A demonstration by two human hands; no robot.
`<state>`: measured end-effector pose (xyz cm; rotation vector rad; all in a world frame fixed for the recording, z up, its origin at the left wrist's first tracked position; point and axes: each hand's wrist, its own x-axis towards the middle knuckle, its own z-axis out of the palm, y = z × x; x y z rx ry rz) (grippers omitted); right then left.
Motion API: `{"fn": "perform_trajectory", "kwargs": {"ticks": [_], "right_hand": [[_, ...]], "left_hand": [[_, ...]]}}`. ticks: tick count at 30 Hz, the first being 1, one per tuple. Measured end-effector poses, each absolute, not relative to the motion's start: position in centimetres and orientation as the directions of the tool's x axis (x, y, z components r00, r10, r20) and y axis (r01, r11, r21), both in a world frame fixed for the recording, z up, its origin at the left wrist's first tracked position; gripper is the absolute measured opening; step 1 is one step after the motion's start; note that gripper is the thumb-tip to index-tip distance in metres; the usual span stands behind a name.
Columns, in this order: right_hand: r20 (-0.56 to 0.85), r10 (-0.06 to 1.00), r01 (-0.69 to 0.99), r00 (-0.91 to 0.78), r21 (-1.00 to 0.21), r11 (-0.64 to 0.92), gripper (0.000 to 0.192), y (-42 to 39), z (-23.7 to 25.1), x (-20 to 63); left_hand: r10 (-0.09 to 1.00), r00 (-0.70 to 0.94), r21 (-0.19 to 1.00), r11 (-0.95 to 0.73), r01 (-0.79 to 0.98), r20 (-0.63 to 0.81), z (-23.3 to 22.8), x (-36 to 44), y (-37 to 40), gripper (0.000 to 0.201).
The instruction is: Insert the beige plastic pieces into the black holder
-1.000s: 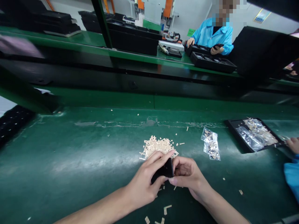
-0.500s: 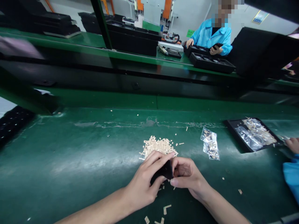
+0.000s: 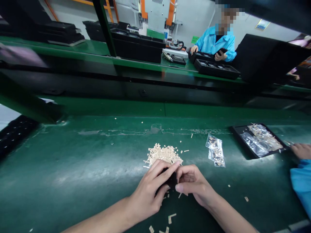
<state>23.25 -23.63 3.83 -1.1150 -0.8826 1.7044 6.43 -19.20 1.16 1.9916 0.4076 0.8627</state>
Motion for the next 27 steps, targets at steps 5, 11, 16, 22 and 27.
{"fn": "perform_trajectory", "kwargs": {"ticks": [5,11,16,22,27], "right_hand": [[-0.138,0.990,0.094,0.025,-0.986,-0.140,0.019,-23.4,5.9,24.4],[0.104,0.994,0.794,-0.020,-0.602,0.079,0.013,-24.0,6.0,25.8],[0.076,0.990,0.844,-0.116,-0.518,0.138,0.015,-23.4,3.7,26.9],[0.053,0.958,0.846,-0.283,-0.458,0.275,0.009,-23.3,3.3,26.9],[0.063,0.917,0.876,-0.394,-0.276,0.395,0.012,-23.6,3.1,26.6]], "left_hand": [[0.786,0.594,0.974,-0.224,0.013,0.173,2.3,5.9,-17.5,0.053],[0.914,0.404,0.996,-0.009,-0.086,0.044,3.9,7.6,-11.4,0.034],[0.947,0.311,0.994,-0.101,0.042,0.083,3.2,14.0,-4.7,0.021],[0.969,0.224,0.969,-0.151,0.193,0.107,2.4,20.5,1.5,0.023],[0.950,0.220,0.939,-0.269,0.216,0.222,2.4,18.8,-0.5,0.022]]}}
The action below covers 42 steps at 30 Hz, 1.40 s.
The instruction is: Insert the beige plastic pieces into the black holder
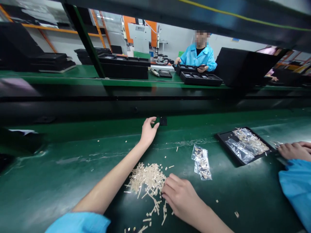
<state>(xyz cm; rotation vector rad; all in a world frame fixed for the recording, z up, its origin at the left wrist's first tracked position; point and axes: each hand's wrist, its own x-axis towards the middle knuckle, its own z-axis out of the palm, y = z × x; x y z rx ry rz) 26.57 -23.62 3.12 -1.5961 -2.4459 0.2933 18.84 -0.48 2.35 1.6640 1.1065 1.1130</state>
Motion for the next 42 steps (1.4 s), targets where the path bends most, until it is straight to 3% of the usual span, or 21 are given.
{"fn": "perform_trajectory", "kwargs": {"ticks": [3,6,9,13,16,19,26,34,42], "right_hand": [[0.143,0.915,0.857,-0.377,-0.321,0.404,0.016,-23.7,2.9,26.5],[0.224,0.958,0.780,-0.179,-0.562,0.277,0.016,-23.6,2.9,26.5],[0.082,0.995,0.579,0.057,-0.815,0.034,0.013,-23.4,3.2,26.2],[-0.115,0.986,0.263,0.123,-0.954,-0.144,0.017,-23.4,3.1,25.5],[-0.094,0.990,0.214,0.103,-0.970,-0.114,0.018,-23.8,3.0,24.9],[-0.016,0.997,0.288,0.079,-0.957,-0.038,0.016,-24.3,3.0,24.6],[0.058,0.997,0.420,0.043,-0.907,0.035,0.011,-24.5,3.4,24.5],[0.034,0.995,0.415,0.097,-0.910,-0.009,0.013,-24.6,2.8,24.3],[0.262,0.965,0.473,0.022,-0.853,0.221,0.006,-25.0,3.0,24.3]], "left_hand": [[0.903,0.341,0.929,-0.331,0.165,0.261,3.2,15.3,-5.2,0.017],[0.837,0.485,0.932,-0.345,0.107,0.254,4.1,11.6,-11.2,0.019],[0.771,0.629,0.973,-0.208,0.098,0.101,3.9,9.4,-16.1,0.019],[0.730,0.677,0.995,0.032,0.097,-0.090,2.5,8.9,-18.8,0.023],[0.666,0.721,0.967,0.256,0.016,-0.188,1.6,9.3,-19.3,0.033],[0.654,0.731,0.930,0.361,-0.075,-0.195,1.0,9.6,-19.6,0.035],[0.661,0.736,0.953,0.294,-0.073,-0.147,1.0,9.2,-19.7,0.033],[0.659,0.738,0.965,0.259,-0.042,-0.144,1.3,9.1,-19.6,0.033],[0.660,0.727,0.927,0.364,-0.090,-0.189,0.9,9.2,-19.9,0.035]]}}
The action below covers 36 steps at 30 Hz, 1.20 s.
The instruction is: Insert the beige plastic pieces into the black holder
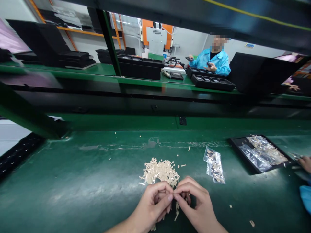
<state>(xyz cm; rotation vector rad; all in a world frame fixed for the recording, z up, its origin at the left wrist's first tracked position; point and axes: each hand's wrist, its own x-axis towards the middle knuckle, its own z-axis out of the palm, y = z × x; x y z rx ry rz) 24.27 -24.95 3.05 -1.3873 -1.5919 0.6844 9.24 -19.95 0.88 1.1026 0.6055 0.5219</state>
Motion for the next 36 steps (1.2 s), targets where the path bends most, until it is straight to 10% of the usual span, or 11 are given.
{"fn": "perform_trajectory", "kwargs": {"ticks": [17,26,36], "right_hand": [[0.029,0.989,0.359,0.148,-0.933,-0.026,0.018,-24.86,2.74,24.27],[0.427,0.903,0.601,0.048,-0.734,0.316,0.012,-25.26,3.30,24.00],[0.516,0.855,0.684,-0.053,-0.605,0.408,0.020,-25.27,3.37,24.14]], "left_hand": [[0.727,0.687,0.990,-0.099,0.101,0.003,0.87,8.76,-19.69,0.025],[0.695,0.701,0.912,-0.377,0.164,0.161,1.31,8.48,-19.82,0.018],[0.671,0.709,0.864,-0.470,0.180,0.218,1.05,8.49,-19.71,0.018]]}}
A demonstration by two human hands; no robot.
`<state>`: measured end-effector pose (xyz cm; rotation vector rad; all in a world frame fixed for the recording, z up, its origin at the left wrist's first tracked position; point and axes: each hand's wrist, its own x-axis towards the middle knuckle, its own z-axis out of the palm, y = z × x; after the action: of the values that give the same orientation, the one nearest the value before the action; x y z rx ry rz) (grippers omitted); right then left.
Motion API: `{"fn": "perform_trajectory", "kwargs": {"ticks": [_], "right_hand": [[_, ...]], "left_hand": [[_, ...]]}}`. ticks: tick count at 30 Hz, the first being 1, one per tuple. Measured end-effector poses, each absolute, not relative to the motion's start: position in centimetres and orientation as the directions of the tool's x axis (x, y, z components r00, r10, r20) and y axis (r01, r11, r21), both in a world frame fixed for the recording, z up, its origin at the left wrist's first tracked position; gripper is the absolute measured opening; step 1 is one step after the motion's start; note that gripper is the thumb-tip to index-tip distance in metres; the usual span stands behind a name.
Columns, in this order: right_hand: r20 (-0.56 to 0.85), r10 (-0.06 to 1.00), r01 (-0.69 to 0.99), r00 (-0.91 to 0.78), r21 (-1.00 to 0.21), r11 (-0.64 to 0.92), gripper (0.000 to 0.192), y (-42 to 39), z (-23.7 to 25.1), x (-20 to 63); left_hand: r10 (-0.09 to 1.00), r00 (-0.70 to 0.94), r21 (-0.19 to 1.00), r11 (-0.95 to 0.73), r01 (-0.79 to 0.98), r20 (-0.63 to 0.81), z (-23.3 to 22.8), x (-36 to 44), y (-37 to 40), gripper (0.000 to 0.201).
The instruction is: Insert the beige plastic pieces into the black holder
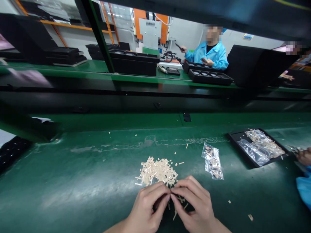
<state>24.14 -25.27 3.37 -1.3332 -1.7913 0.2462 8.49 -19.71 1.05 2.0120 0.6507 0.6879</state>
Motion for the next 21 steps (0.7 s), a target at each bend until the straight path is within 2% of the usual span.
{"fn": "perform_trajectory", "kwargs": {"ticks": [4,7,9,14,17,21], "right_hand": [[0.593,0.804,0.693,-0.047,-0.560,0.454,0.018,-25.2,3.4,23.9],[0.597,0.801,0.695,-0.048,-0.556,0.455,0.017,-25.1,3.6,23.9],[0.582,0.813,0.697,-0.033,-0.570,0.436,0.015,-24.9,3.7,24.2],[0.573,0.815,0.773,0.082,-0.553,0.311,0.012,-24.3,3.5,25.9],[0.588,0.805,0.815,0.082,-0.504,0.285,0.015,-24.2,3.2,26.4],[0.626,0.779,0.805,-0.041,-0.441,0.396,0.021,-24.6,3.1,25.7]], "left_hand": [[0.678,0.674,0.848,-0.509,0.145,0.292,0.8,8.5,-19.8,0.020],[0.681,0.681,0.866,-0.480,0.138,0.269,0.9,8.6,-19.7,0.022],[0.700,0.684,0.903,-0.405,0.143,0.205,1.1,8.7,-19.6,0.022],[0.754,0.651,0.979,-0.058,0.197,-0.087,1.6,8.8,-19.2,0.025],[0.752,0.648,0.986,0.019,0.168,-0.125,1.6,8.9,-19.1,0.025],[0.746,0.657,0.989,0.011,0.149,-0.107,1.3,9.0,-19.2,0.023]]}}
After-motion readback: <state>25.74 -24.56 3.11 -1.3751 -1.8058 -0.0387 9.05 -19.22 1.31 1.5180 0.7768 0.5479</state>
